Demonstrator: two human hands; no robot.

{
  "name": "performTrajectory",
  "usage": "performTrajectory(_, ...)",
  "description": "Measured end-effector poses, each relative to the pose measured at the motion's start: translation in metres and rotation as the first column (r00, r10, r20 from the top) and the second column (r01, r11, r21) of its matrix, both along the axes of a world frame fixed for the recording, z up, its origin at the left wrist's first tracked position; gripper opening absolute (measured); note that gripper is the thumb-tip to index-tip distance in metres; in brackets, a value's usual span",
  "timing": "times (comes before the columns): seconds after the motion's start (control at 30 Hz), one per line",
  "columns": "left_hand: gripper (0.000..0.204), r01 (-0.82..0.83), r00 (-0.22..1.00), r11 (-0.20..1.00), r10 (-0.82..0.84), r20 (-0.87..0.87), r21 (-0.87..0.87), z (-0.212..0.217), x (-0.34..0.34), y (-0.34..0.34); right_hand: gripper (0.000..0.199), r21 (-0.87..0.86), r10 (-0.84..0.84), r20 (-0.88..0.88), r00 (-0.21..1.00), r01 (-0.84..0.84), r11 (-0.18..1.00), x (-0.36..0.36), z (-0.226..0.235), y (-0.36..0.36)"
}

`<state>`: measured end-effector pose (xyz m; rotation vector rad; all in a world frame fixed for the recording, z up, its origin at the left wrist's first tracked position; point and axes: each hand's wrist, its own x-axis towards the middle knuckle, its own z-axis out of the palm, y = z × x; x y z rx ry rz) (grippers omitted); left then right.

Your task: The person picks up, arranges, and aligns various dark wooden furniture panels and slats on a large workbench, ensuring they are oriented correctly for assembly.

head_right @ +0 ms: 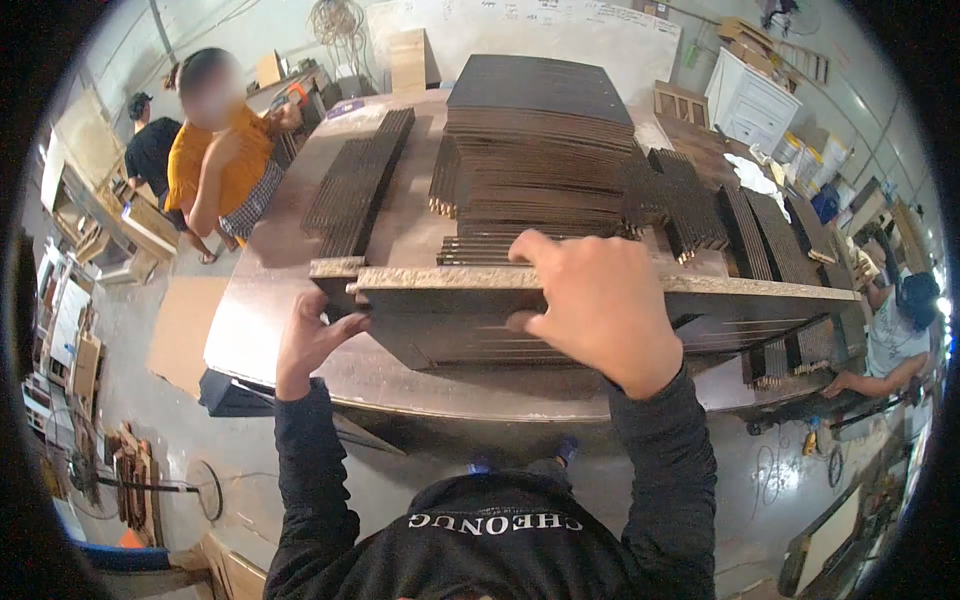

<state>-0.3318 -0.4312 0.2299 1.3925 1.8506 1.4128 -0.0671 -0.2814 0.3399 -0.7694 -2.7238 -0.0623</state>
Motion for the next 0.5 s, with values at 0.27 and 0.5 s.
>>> performTrajectory(0.27,0.022,-0.171,0.869,0.824,-0.133,0.477,0.541,-0.069,0.019,0.042,0.046,0.032,-0.006,-0.032,0.999,0.007,0.999,-0.016,-0.004,0.014)
performTrajectory(0.5,0.027,-0.203,0.847,0.811,-0.137,0.514,0.549,-0.072,0.01,0.044,0.044,0.082,0.013,-0.041,0.999,-0.009,0.997,-0.018,-0.006,0.018)
